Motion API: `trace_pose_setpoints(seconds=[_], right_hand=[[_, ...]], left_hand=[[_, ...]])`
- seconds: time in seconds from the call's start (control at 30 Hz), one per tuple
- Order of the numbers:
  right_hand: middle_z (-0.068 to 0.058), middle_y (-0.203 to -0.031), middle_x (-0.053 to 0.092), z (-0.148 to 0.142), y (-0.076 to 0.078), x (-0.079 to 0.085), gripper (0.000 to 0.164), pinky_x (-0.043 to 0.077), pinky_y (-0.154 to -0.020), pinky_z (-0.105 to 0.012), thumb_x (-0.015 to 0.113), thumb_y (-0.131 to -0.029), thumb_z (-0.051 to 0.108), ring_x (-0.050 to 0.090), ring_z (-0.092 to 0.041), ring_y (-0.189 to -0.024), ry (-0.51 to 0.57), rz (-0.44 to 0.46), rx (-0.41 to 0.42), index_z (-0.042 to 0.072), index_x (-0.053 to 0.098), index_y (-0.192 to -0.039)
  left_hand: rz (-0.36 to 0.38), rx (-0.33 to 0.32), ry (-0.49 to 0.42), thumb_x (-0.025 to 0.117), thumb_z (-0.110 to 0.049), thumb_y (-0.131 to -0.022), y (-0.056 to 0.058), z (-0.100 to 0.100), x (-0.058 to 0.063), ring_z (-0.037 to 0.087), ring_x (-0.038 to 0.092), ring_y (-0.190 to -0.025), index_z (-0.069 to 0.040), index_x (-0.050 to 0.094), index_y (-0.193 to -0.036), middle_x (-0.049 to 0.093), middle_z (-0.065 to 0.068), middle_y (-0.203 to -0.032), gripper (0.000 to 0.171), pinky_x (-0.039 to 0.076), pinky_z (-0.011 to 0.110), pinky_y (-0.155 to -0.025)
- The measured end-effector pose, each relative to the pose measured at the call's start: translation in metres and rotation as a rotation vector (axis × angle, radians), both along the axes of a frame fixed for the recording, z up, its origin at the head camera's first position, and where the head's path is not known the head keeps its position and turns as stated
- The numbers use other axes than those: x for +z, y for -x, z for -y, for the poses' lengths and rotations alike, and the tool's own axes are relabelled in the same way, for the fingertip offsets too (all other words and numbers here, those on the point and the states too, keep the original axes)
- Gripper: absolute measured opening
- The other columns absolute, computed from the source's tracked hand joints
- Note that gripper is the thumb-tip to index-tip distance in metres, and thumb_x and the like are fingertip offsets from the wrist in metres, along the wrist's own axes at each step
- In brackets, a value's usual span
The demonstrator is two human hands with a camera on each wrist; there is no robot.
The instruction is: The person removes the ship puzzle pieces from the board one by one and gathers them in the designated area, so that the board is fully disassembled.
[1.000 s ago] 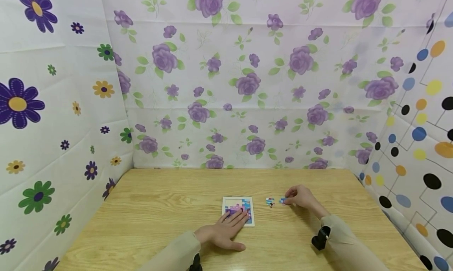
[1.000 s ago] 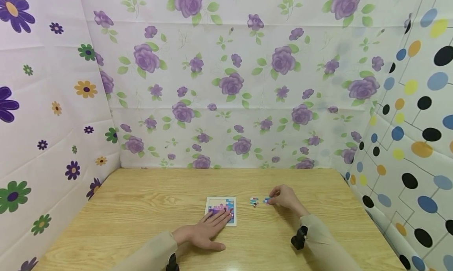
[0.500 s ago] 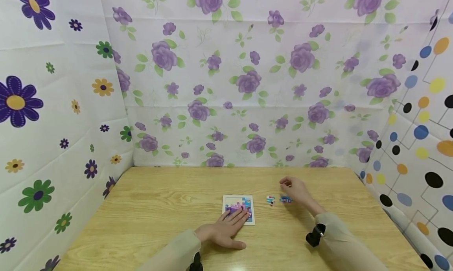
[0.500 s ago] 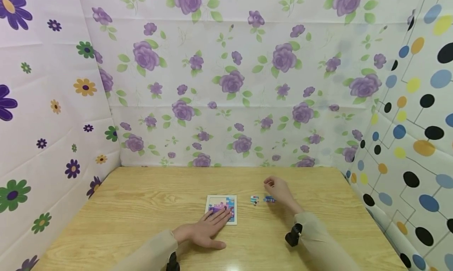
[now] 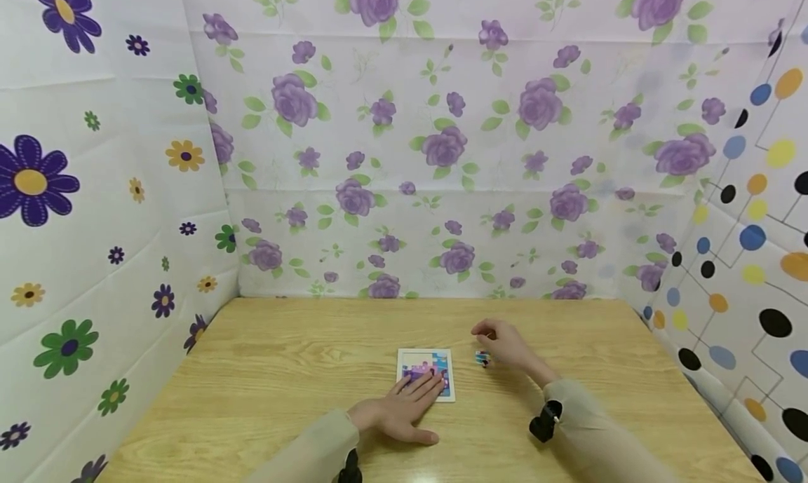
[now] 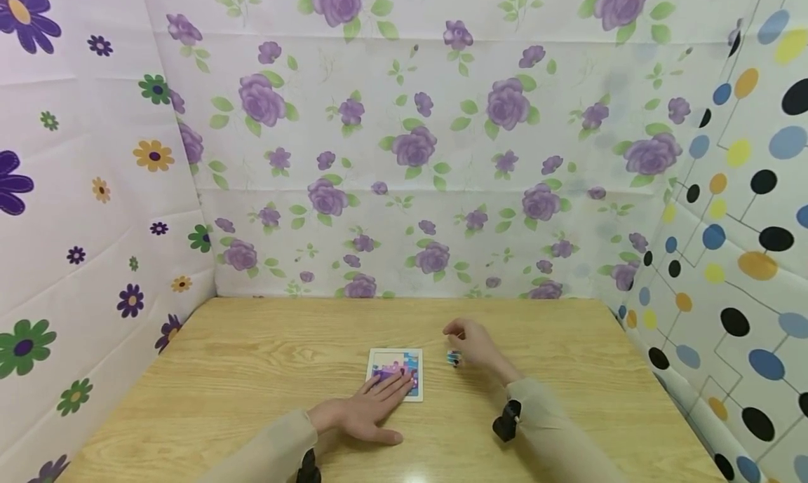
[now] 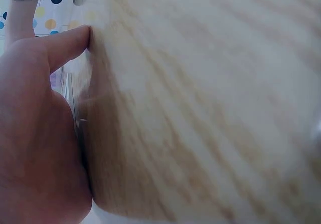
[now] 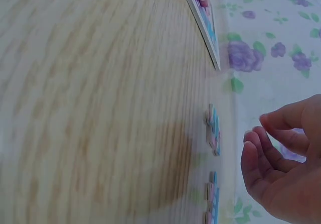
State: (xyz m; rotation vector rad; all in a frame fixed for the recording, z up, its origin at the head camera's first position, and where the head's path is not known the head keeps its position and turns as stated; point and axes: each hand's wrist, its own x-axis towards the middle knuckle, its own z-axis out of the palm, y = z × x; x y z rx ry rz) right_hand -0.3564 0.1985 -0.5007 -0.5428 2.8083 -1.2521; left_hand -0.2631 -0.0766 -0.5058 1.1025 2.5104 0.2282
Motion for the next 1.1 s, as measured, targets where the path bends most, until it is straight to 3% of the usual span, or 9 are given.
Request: trace_pose_setpoints(seconds=[0.2,0.4,0.73,1.1], right_hand=[[-0.011,-0.102,0.069,0.014,0.003,-0.005,0.018,0.049,-0.065,-0.024,0.054,-0.098,0.01,0.058,-0.012,-0.08,0.004,-0.007,0.053,0.005,0.068,-0.109],[-0.01,-0.102,0.069,0.025,0.004,-0.006,0.018,0.049,-0.07,-0.025,0.054,-0.098,0.01,0.059,-0.012,-0.083,-0.009,-0.05,0.113,0.006,0.069,-0.107],[-0.007,-0.1,0.069,0.044,0.009,-0.011,0.015,0.05,-0.074,-0.025,0.056,-0.098,0.01,0.061,-0.012,-0.086,-0.008,-0.03,0.225,0.006,0.069,-0.104],[0.0,-0.096,0.069,0.062,0.008,-0.01,0.013,0.051,-0.071,-0.024,0.06,-0.094,0.008,0.06,-0.008,-0.083,-0.104,-0.01,0.32,0.01,0.07,-0.103]], left_hand=[[0.024,-0.006,0.01,0.043,-0.06,-0.096,0.003,0.001,0.002,0.02,-0.007,-0.152,-0.018,-0.004,-0.157,-0.008,-0.001,-0.165,0.088,0.006,0.053,-0.12],[0.047,-0.009,-0.01,0.047,-0.057,-0.096,0.004,0.001,0.002,0.02,-0.006,-0.152,-0.018,-0.004,-0.157,-0.008,0.0,-0.165,0.088,0.005,0.054,-0.12],[0.052,-0.015,-0.016,0.046,-0.056,-0.096,0.003,0.001,0.0,0.02,-0.007,-0.152,-0.019,-0.005,-0.157,-0.008,0.0,-0.165,0.088,0.005,0.055,-0.12],[0.056,-0.019,-0.022,0.042,-0.061,-0.095,0.006,0.002,-0.006,0.018,-0.011,-0.152,-0.02,-0.006,-0.157,-0.01,-0.001,-0.164,0.088,0.003,0.054,-0.12]])
